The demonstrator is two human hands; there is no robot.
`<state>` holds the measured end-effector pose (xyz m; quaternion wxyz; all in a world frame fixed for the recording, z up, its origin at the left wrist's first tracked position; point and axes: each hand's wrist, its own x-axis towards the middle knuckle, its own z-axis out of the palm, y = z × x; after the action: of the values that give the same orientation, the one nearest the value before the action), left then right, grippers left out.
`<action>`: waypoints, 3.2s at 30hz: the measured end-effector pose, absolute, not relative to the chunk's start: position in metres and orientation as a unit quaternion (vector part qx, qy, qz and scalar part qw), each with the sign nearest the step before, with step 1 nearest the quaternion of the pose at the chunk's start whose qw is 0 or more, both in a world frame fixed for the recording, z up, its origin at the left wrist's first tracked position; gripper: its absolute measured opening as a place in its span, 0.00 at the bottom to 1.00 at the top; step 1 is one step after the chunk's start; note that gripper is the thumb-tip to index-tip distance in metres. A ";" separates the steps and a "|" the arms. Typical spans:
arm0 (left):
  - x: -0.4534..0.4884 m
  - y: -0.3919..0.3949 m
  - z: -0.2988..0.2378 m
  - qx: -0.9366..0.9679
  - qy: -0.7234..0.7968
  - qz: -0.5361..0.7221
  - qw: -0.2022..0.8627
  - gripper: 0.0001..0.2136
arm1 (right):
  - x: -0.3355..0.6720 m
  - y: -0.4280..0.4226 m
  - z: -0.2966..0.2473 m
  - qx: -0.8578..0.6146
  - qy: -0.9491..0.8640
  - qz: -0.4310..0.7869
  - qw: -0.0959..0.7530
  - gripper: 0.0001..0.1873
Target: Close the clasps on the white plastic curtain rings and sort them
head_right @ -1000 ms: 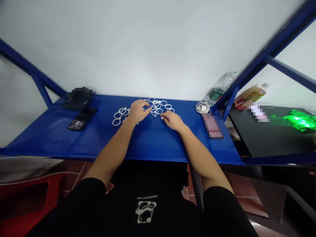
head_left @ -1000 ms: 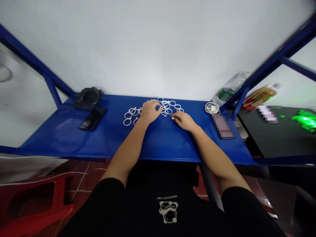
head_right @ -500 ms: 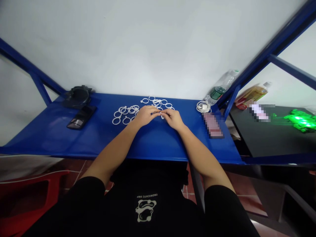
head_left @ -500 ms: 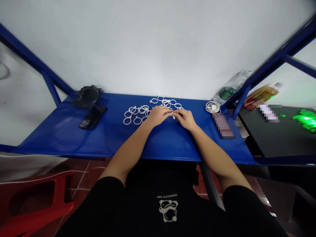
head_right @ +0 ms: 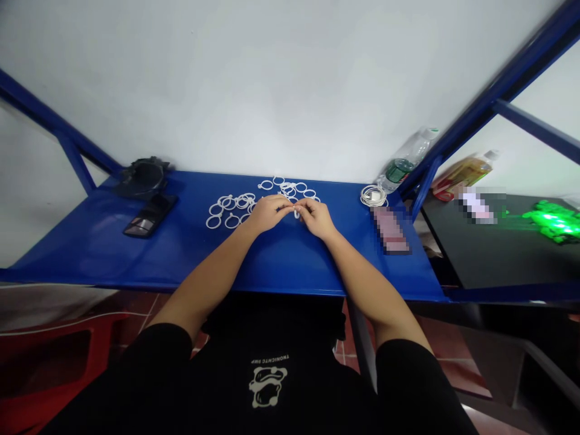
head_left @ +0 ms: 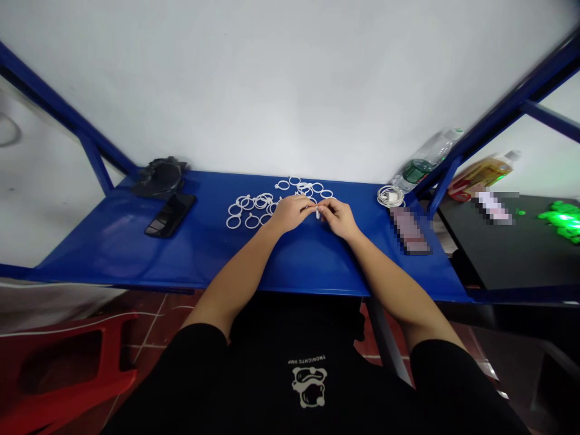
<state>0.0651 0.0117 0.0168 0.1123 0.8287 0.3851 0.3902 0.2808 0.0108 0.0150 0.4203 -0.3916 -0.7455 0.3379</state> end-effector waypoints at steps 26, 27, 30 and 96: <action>0.025 0.030 0.023 0.691 0.658 0.290 0.078 0.04 | 0.314 0.036 0.011 -0.541 -0.821 0.098 0.154 0.16; 0.025 0.031 0.022 0.690 0.660 0.290 0.066 0.04 | 0.313 0.036 0.012 -0.535 -0.824 0.103 0.152 0.15; 0.023 0.033 0.015 0.690 0.658 0.300 0.036 0.03 | 0.311 0.035 0.013 -0.514 -0.836 0.118 0.153 0.18; 0.029 0.036 0.012 0.730 0.569 0.377 0.035 0.05 | 0.304 0.028 0.014 -0.545 -0.817 0.102 0.157 0.10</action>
<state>0.0293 0.0357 0.0120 0.0353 0.7298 0.5691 0.3771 0.3044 0.0280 0.0135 0.1569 -0.5447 -0.8174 0.1025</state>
